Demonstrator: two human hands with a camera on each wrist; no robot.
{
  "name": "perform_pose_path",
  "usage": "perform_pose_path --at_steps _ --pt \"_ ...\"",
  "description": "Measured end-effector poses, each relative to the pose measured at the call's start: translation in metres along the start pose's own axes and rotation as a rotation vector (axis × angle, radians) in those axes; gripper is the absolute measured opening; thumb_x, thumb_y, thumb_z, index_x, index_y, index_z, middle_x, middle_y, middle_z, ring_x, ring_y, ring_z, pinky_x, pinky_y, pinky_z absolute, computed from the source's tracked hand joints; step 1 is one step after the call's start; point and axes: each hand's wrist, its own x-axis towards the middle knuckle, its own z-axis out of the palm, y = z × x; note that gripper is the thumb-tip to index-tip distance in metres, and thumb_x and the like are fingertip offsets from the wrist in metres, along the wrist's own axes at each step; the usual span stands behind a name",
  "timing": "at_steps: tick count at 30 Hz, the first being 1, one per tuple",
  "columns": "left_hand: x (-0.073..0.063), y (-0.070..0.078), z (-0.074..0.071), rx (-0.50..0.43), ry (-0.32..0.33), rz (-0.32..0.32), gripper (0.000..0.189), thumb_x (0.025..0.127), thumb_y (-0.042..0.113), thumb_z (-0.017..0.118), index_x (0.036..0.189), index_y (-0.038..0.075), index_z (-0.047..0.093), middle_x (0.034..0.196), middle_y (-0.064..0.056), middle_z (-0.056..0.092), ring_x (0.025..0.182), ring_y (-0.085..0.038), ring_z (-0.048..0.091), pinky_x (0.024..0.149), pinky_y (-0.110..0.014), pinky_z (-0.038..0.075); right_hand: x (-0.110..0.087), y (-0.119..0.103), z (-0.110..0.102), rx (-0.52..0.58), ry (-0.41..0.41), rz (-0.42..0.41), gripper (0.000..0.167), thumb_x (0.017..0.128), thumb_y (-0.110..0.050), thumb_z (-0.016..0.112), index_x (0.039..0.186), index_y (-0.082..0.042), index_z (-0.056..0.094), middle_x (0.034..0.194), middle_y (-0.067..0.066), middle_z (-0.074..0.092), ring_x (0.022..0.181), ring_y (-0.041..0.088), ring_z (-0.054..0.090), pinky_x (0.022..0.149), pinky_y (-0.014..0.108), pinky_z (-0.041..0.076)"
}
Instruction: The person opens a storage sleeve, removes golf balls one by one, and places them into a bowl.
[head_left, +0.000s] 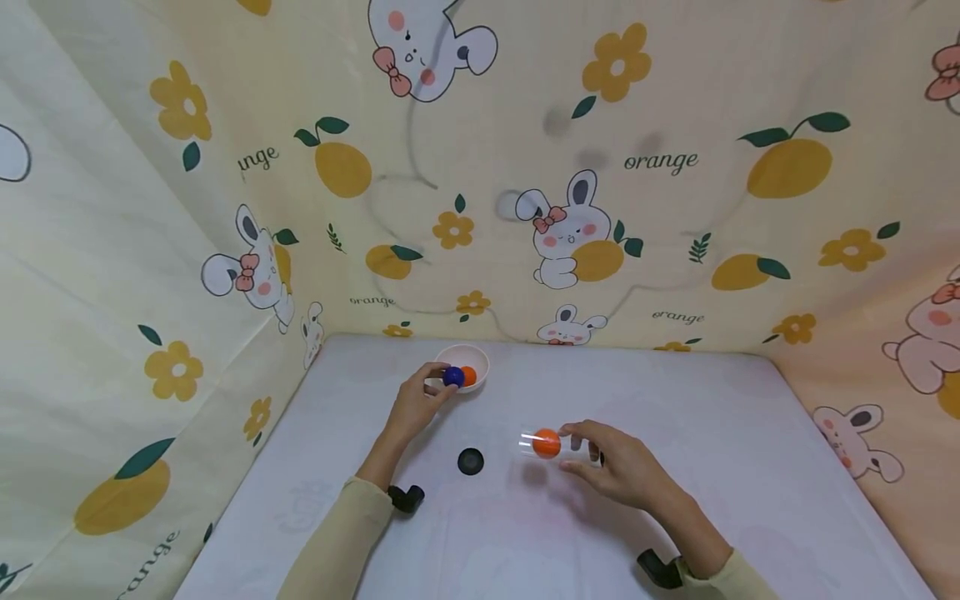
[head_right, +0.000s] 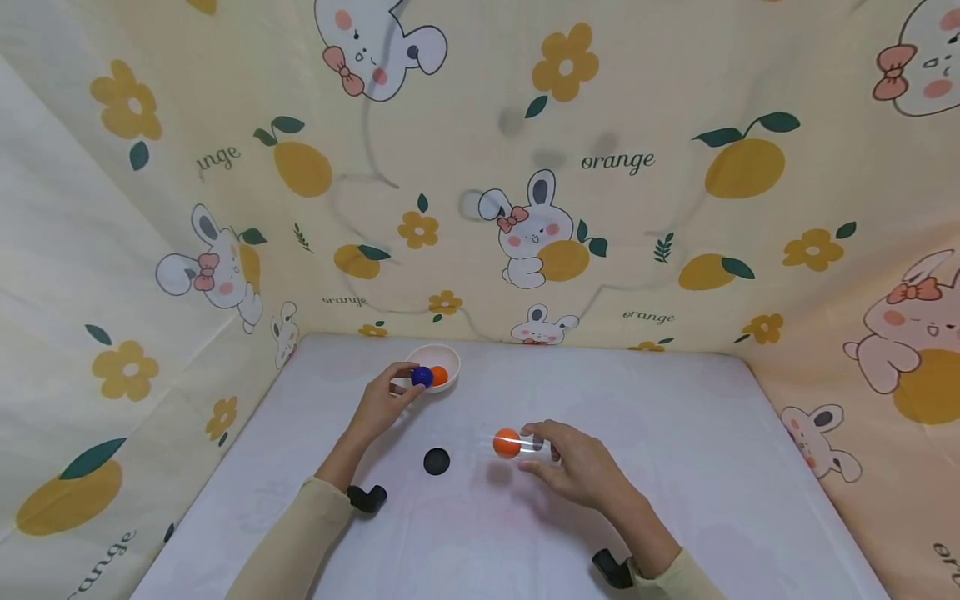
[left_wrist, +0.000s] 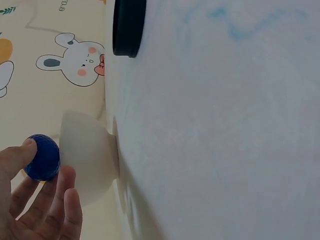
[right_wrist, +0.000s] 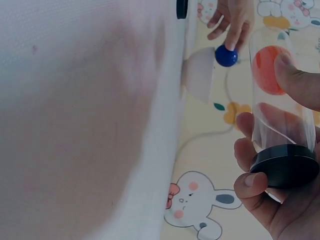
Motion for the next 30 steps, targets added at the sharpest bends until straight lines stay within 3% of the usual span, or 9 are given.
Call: perform_pose_path --at_steps 9,15,26,30 --pt "0.007 0.000 0.001 0.007 0.018 0.007 0.043 0.100 0.020 0.080 0.140 0.016 0.066 0.134 -0.012 0.070 0.093 -0.025 0.071 0.072 -0.031 0.059 0.000 0.001 -0.001 0.001 0.009 0.001 0.049 0.095 -0.042 0.084 0.137 -0.019 0.071 0.104 -0.007 0.070 0.080 0.012 0.058 0.062 0.023 0.046" --pt "0.007 0.003 0.002 0.023 0.031 -0.004 0.039 0.102 0.019 0.078 0.138 0.012 0.067 0.137 -0.010 0.068 0.097 -0.024 0.071 0.079 -0.034 0.062 -0.003 0.003 0.001 0.005 0.013 -0.004 0.048 0.095 -0.042 0.083 0.136 -0.019 0.071 0.103 -0.005 0.070 0.079 0.011 0.057 0.061 0.023 0.045" --pt "-0.013 0.011 0.004 0.023 -0.049 0.063 0.035 0.103 0.013 0.074 0.138 0.013 0.068 0.131 -0.007 0.072 0.098 -0.022 0.071 0.079 -0.033 0.063 -0.003 0.000 0.001 -0.001 0.015 -0.005 0.049 0.094 -0.040 0.084 0.136 -0.018 0.071 0.103 -0.004 0.071 0.078 0.010 0.057 0.061 0.022 0.045" --pt "-0.022 0.014 0.006 0.031 -0.086 0.066 0.035 0.105 0.018 0.073 0.138 0.013 0.067 0.130 -0.004 0.072 0.099 -0.019 0.069 0.079 -0.031 0.062 -0.004 0.000 0.002 0.001 0.015 -0.002 0.048 0.094 -0.040 0.084 0.136 -0.019 0.071 0.102 -0.008 0.069 0.078 0.009 0.056 0.060 0.022 0.045"
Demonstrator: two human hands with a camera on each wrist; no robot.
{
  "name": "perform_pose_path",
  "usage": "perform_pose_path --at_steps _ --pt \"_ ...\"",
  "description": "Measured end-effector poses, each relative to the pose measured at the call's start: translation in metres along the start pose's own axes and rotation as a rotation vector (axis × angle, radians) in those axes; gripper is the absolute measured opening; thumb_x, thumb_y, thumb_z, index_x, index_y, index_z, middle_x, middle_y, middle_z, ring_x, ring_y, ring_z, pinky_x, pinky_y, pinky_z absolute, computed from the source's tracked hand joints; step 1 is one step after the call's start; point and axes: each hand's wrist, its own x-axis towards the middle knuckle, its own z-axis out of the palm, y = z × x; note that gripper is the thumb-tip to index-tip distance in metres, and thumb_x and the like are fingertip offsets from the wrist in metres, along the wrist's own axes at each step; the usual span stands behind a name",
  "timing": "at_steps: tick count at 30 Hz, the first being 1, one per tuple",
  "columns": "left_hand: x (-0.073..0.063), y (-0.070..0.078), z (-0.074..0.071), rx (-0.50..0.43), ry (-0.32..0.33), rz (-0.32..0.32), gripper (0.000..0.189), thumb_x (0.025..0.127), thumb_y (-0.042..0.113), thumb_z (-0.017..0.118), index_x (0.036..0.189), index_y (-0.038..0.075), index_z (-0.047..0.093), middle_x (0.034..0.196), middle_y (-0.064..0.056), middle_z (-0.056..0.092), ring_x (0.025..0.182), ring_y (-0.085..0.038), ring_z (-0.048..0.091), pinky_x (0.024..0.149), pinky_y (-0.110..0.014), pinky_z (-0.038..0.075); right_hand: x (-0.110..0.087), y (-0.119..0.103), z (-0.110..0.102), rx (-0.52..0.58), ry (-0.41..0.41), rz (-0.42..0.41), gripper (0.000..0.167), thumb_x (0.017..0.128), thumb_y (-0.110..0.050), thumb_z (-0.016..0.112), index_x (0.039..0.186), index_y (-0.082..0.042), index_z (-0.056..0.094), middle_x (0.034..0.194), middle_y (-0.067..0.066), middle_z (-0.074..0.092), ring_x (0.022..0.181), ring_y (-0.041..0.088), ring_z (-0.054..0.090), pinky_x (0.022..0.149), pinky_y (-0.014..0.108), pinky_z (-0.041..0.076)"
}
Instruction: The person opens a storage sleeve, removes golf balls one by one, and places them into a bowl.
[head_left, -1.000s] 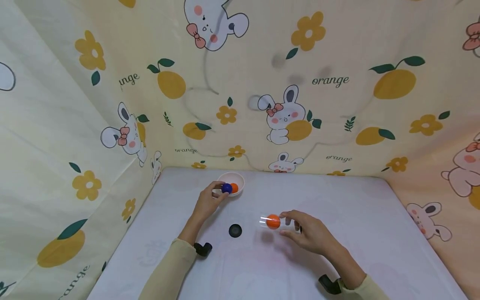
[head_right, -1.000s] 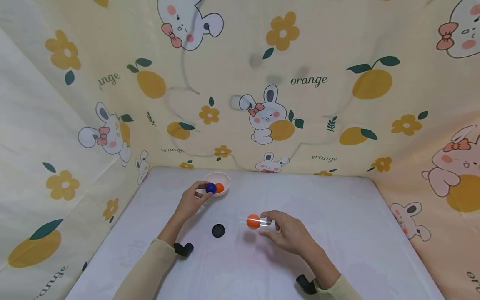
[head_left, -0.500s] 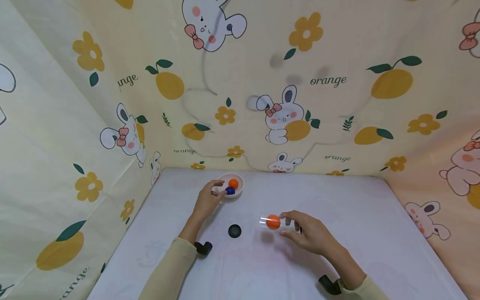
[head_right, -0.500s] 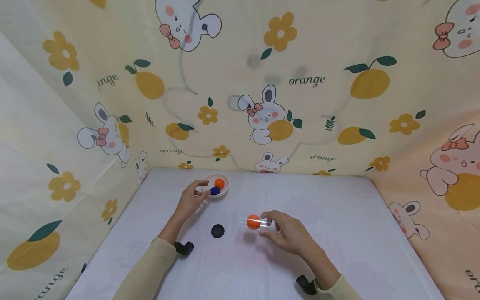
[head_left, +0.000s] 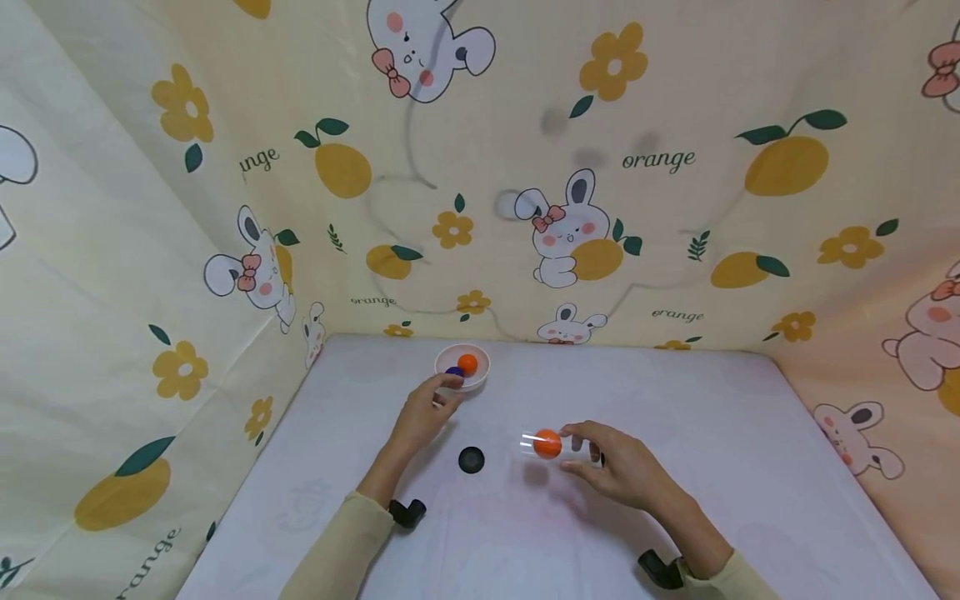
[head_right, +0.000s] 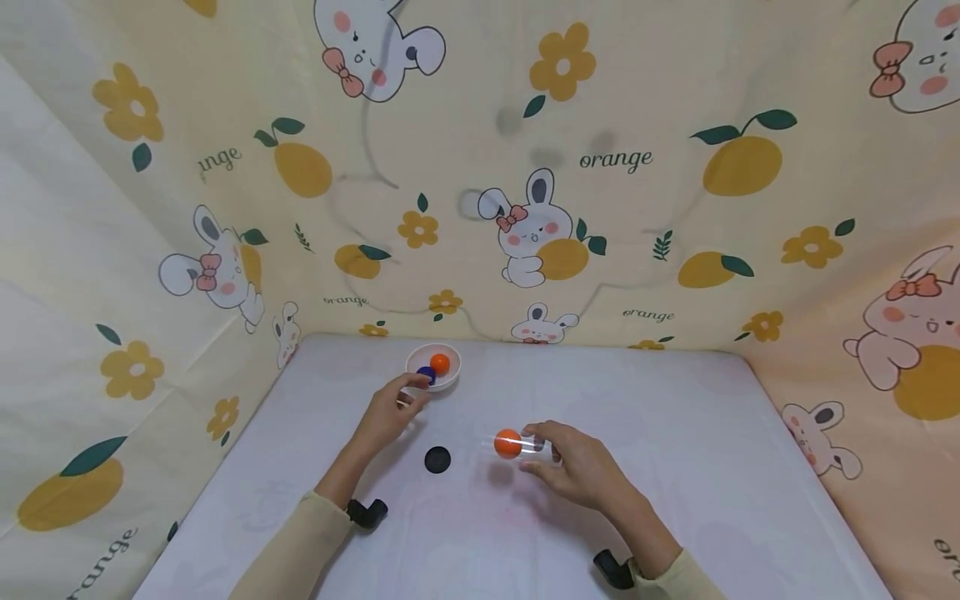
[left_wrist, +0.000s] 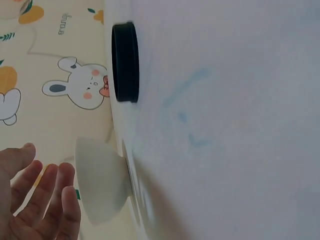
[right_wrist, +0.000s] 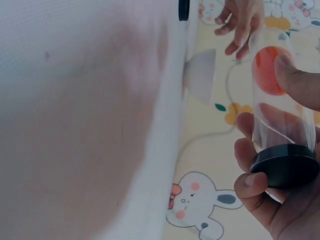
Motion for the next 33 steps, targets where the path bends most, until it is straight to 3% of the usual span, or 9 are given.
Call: perform_pose_path --at_steps 12,19,33 --pt "-0.020 0.016 0.009 -0.006 -0.114 0.064 0.035 0.106 0.030 0.072 0.139 0.017 0.066 0.132 -0.001 0.070 0.102 -0.017 0.070 0.087 -0.033 0.062 0.001 -0.001 0.000 -0.005 -0.008 0.007 0.049 0.094 -0.040 0.085 0.136 -0.018 0.071 0.101 -0.008 0.068 0.078 0.011 0.056 0.061 0.023 0.044" --pt "-0.027 0.026 0.016 -0.011 -0.153 0.055 0.036 0.106 0.031 0.072 0.140 0.022 0.066 0.134 0.004 0.070 0.103 -0.015 0.069 0.092 -0.035 0.061 0.002 -0.002 0.000 0.001 -0.007 0.011 0.049 0.093 -0.039 0.086 0.135 -0.018 0.071 0.102 -0.005 0.070 0.078 0.013 0.058 0.060 0.023 0.045" --pt "-0.041 0.041 0.030 -0.034 -0.273 0.110 0.046 0.106 0.042 0.070 0.147 0.022 0.063 0.137 0.005 0.070 0.105 -0.011 0.069 0.089 -0.029 0.060 0.005 -0.004 -0.002 -0.008 -0.019 0.032 0.049 0.094 -0.041 0.085 0.136 -0.021 0.071 0.103 -0.009 0.069 0.081 0.011 0.057 0.062 0.023 0.046"
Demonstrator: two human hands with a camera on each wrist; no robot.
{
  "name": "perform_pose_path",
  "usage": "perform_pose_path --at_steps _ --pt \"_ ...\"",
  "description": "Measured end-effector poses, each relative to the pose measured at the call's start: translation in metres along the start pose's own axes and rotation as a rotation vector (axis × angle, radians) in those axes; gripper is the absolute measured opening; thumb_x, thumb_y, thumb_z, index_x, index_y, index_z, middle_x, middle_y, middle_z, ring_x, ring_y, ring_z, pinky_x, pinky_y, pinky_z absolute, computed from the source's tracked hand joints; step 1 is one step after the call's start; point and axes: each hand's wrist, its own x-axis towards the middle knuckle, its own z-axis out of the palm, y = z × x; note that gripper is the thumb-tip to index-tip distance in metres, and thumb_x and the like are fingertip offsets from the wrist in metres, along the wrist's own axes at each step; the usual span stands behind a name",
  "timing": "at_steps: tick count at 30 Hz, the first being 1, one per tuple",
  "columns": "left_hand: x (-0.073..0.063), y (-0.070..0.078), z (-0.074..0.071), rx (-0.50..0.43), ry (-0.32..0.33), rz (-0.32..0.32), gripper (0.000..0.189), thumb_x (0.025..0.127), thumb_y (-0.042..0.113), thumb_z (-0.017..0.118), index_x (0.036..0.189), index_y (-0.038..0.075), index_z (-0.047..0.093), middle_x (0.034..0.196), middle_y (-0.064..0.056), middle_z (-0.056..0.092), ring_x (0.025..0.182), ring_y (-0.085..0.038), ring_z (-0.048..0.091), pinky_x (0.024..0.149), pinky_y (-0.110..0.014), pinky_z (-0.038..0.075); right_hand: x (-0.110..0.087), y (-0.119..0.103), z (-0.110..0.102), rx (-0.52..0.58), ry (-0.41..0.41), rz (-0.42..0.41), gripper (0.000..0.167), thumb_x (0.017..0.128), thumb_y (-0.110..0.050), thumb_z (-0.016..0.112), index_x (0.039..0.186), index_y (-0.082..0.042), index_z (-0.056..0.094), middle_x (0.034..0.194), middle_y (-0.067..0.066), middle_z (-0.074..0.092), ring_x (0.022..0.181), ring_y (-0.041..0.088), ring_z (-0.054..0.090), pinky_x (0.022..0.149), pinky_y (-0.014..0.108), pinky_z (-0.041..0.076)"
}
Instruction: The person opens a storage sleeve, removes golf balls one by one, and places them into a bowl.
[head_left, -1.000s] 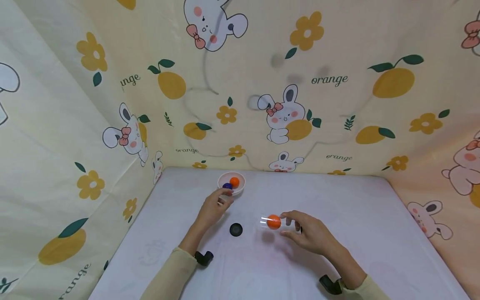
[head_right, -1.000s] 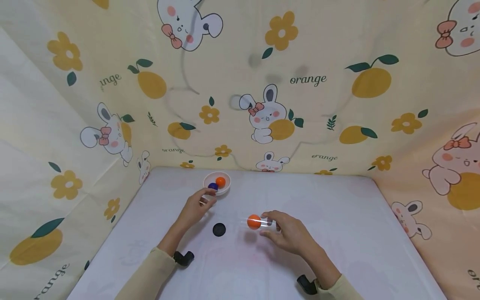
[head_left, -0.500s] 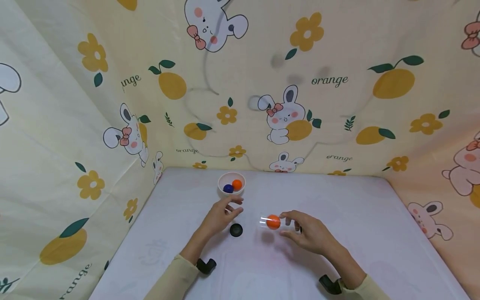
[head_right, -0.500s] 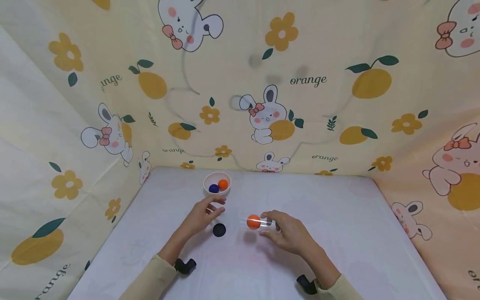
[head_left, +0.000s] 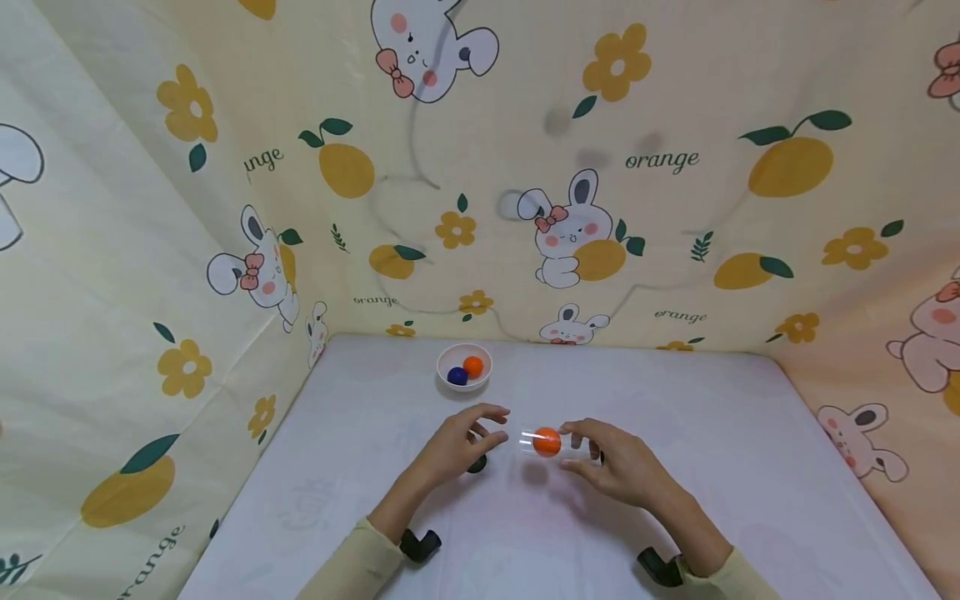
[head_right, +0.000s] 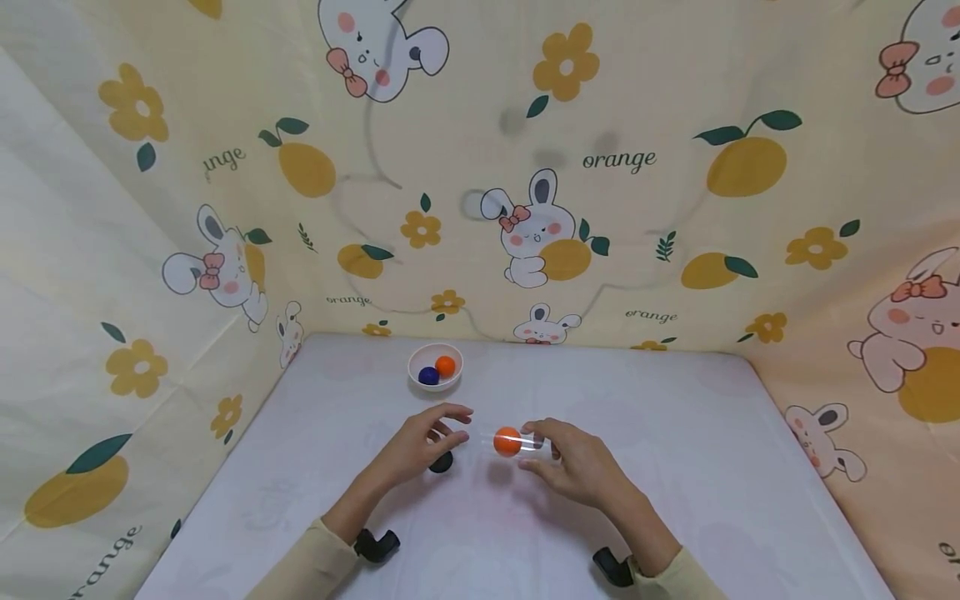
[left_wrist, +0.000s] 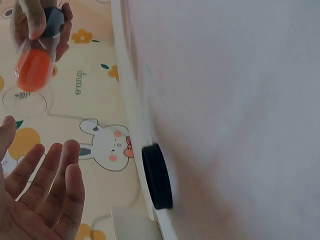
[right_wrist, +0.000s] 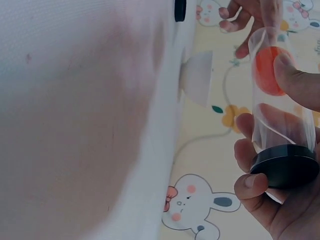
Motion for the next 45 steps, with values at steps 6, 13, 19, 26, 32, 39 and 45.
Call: perform_pose_path --at_steps 6,13,19,26,32,39,45 --pt "-0.002 0.006 0.007 -0.019 -0.035 0.020 0.047 0.104 0.040 0.072 0.148 0.026 0.062 0.138 0.004 0.069 0.099 -0.009 0.069 0.083 -0.026 0.060 0.001 0.000 0.000 -0.006 0.009 -0.017 0.049 0.093 -0.041 0.085 0.136 -0.020 0.071 0.103 -0.007 0.069 0.080 0.012 0.058 0.062 0.023 0.046" --pt "-0.005 0.012 0.012 -0.032 -0.041 0.043 0.047 0.103 0.039 0.074 0.148 0.027 0.062 0.134 0.004 0.071 0.096 -0.007 0.069 0.085 -0.025 0.060 0.001 0.001 0.000 -0.001 0.013 -0.030 0.049 0.093 -0.039 0.086 0.135 -0.019 0.072 0.100 -0.010 0.067 0.079 0.018 0.061 0.061 0.023 0.045" --pt "-0.005 0.012 0.014 -0.026 -0.037 0.060 0.047 0.103 0.038 0.075 0.147 0.027 0.062 0.132 0.006 0.071 0.094 -0.005 0.069 0.085 -0.024 0.059 0.002 0.000 -0.002 -0.002 0.007 -0.018 0.049 0.093 -0.040 0.086 0.135 -0.019 0.072 0.099 -0.009 0.067 0.079 0.016 0.059 0.061 0.024 0.045" --pt "-0.006 0.010 0.015 -0.054 -0.052 0.051 0.048 0.103 0.034 0.075 0.148 0.026 0.062 0.132 -0.004 0.073 0.096 -0.007 0.070 0.085 -0.025 0.059 0.002 0.001 -0.001 -0.007 0.008 -0.031 0.049 0.092 -0.040 0.086 0.135 -0.020 0.072 0.097 -0.012 0.065 0.078 0.016 0.059 0.060 0.023 0.044" --pt "-0.007 0.011 0.015 -0.072 -0.056 0.034 0.046 0.103 0.032 0.076 0.147 0.025 0.063 0.133 -0.008 0.073 0.095 -0.007 0.070 0.086 -0.024 0.059 0.001 0.000 -0.001 -0.015 0.006 -0.042 0.049 0.092 -0.038 0.087 0.134 -0.019 0.071 0.099 -0.011 0.066 0.077 0.008 0.055 0.059 0.023 0.044" --pt "-0.007 0.012 0.016 -0.052 -0.051 0.027 0.047 0.102 0.032 0.076 0.147 0.026 0.063 0.132 -0.003 0.073 0.096 -0.006 0.070 0.087 -0.024 0.058 0.000 -0.001 -0.001 -0.026 0.007 -0.048 0.049 0.092 -0.037 0.087 0.135 -0.019 0.071 0.103 -0.008 0.069 0.077 0.006 0.054 0.059 0.022 0.044" --pt "-0.007 0.010 0.016 -0.063 -0.058 0.018 0.045 0.102 0.033 0.076 0.145 0.032 0.063 0.131 -0.003 0.073 0.096 -0.007 0.070 0.087 -0.024 0.059 0.000 -0.002 -0.002 -0.038 0.011 -0.051 0.050 0.091 -0.037 0.088 0.134 -0.018 0.072 0.107 -0.005 0.072 0.076 0.006 0.053 0.060 0.022 0.044"
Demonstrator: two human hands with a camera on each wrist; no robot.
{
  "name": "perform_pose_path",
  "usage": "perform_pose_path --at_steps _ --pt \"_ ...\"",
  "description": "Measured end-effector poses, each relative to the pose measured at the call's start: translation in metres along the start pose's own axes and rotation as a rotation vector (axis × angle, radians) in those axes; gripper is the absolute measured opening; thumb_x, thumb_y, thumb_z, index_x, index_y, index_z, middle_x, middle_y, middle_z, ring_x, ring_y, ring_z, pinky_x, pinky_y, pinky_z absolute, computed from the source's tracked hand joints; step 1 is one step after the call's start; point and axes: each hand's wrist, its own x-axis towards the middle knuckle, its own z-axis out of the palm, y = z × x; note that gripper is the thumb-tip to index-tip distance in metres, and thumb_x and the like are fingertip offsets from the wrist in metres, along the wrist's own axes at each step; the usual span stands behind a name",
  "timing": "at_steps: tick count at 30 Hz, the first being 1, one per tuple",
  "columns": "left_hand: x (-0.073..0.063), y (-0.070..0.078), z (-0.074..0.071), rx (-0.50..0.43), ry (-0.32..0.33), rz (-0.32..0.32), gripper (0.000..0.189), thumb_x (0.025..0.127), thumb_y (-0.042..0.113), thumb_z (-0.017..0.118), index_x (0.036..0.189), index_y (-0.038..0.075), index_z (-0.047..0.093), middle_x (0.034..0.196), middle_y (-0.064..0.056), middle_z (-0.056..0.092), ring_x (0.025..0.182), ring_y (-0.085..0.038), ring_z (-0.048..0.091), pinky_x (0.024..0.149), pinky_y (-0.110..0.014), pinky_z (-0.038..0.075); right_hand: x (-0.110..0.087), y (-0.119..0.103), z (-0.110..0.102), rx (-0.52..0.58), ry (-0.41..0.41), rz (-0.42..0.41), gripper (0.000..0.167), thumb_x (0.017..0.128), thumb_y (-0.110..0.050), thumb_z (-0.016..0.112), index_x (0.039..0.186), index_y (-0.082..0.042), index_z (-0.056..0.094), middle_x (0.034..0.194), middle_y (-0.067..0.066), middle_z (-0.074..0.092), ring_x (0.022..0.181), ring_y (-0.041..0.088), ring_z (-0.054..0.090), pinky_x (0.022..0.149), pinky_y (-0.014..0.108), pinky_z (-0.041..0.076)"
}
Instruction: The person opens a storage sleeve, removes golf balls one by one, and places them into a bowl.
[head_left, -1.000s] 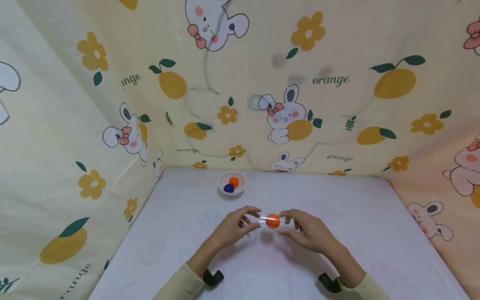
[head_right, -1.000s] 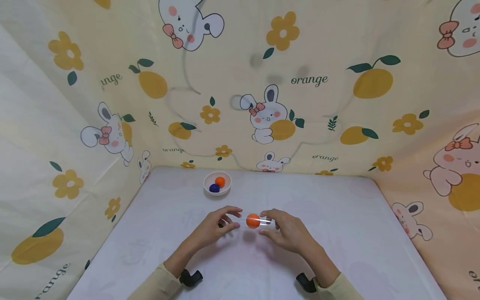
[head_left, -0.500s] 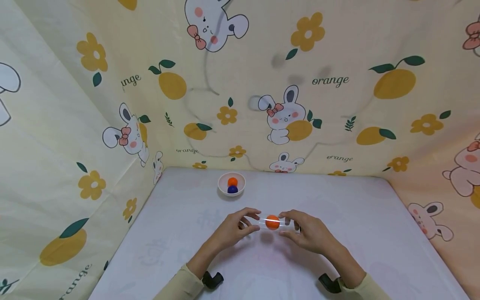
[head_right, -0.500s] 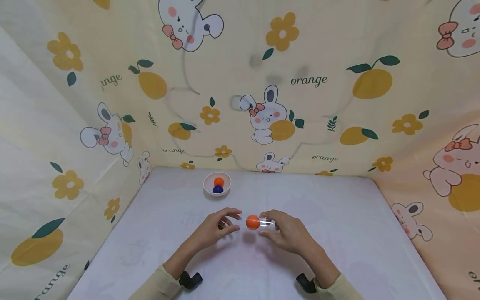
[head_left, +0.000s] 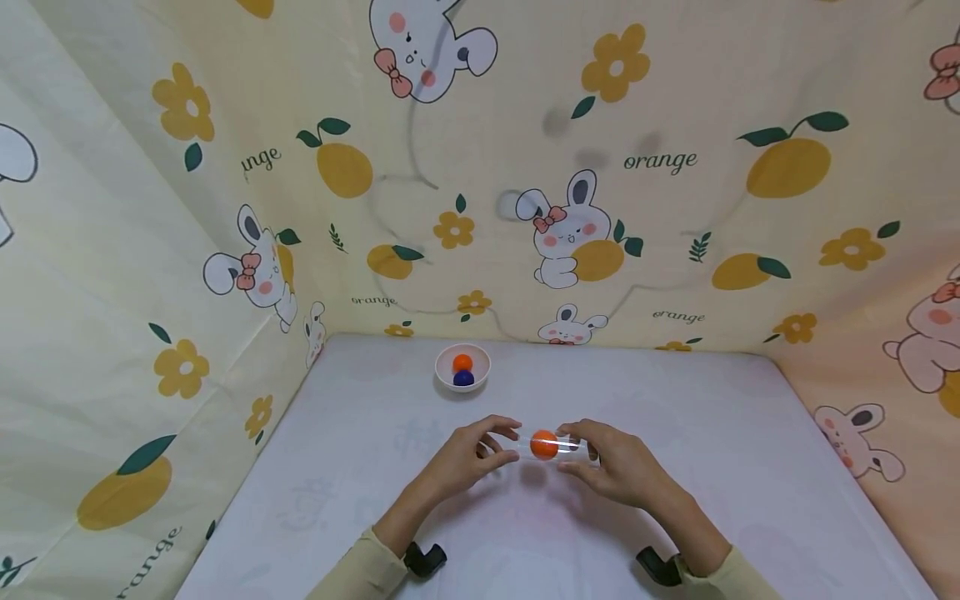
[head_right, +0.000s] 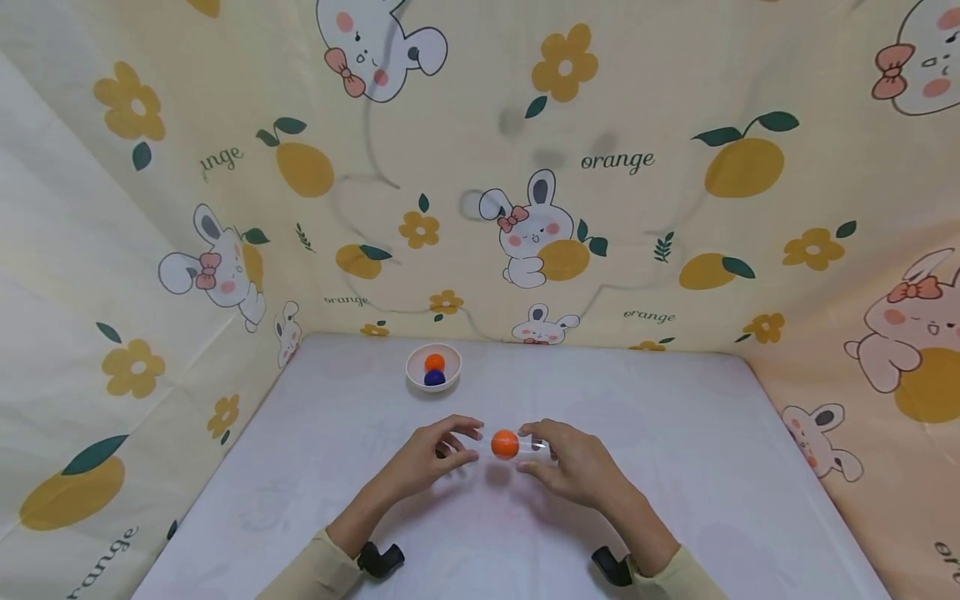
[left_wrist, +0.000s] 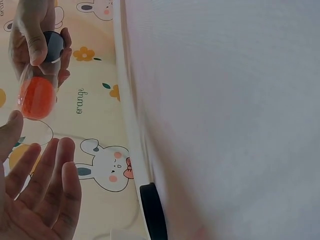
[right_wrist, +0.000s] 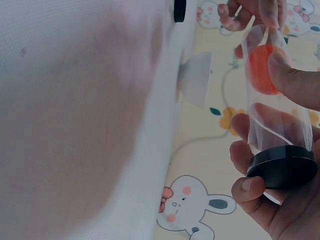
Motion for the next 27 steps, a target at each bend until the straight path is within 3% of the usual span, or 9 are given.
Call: perform_pose_path --at_steps 5,10,17,27 --pt "0.0001 -0.0025 0.0000 -0.014 -0.008 -0.001 0.045 0.103 0.033 0.076 0.145 0.030 0.063 0.130 -0.001 0.073 0.096 -0.009 0.070 0.086 -0.025 0.059 0.0010 -0.0002 0.0008 -0.019 0.001 -0.004 0.050 0.090 -0.038 0.088 0.133 -0.019 0.072 0.108 -0.008 0.071 0.076 0.003 0.051 0.060 0.022 0.044" --pt "0.0001 -0.0022 -0.0013 -0.016 -0.011 0.006 0.047 0.103 0.032 0.075 0.147 0.023 0.062 0.133 -0.007 0.072 0.097 -0.010 0.070 0.087 -0.025 0.059 0.0023 0.0000 0.0016 -0.016 -0.006 0.005 0.049 0.091 -0.037 0.088 0.133 -0.019 0.072 0.107 -0.004 0.073 0.077 0.010 0.055 0.060 0.023 0.044" --pt "-0.0006 0.0000 -0.0022 -0.024 -0.015 -0.006 0.048 0.102 0.031 0.077 0.147 0.022 0.062 0.132 -0.004 0.073 0.096 -0.009 0.070 0.088 -0.024 0.059 0.0026 0.0010 0.0021 -0.016 -0.023 0.010 0.049 0.091 -0.039 0.088 0.133 -0.020 0.071 0.106 -0.003 0.073 0.079 0.014 0.059 0.061 0.022 0.045" --pt "-0.0011 -0.0007 -0.0020 -0.036 -0.009 -0.031 0.047 0.101 0.033 0.078 0.146 0.032 0.063 0.137 0.006 0.069 0.098 -0.010 0.069 0.086 -0.024 0.059 0.0024 -0.0010 0.0007 -0.008 -0.044 0.034 0.049 0.092 -0.037 0.087 0.135 -0.019 0.071 0.107 -0.005 0.072 0.079 0.019 0.060 0.059 0.022 0.044"
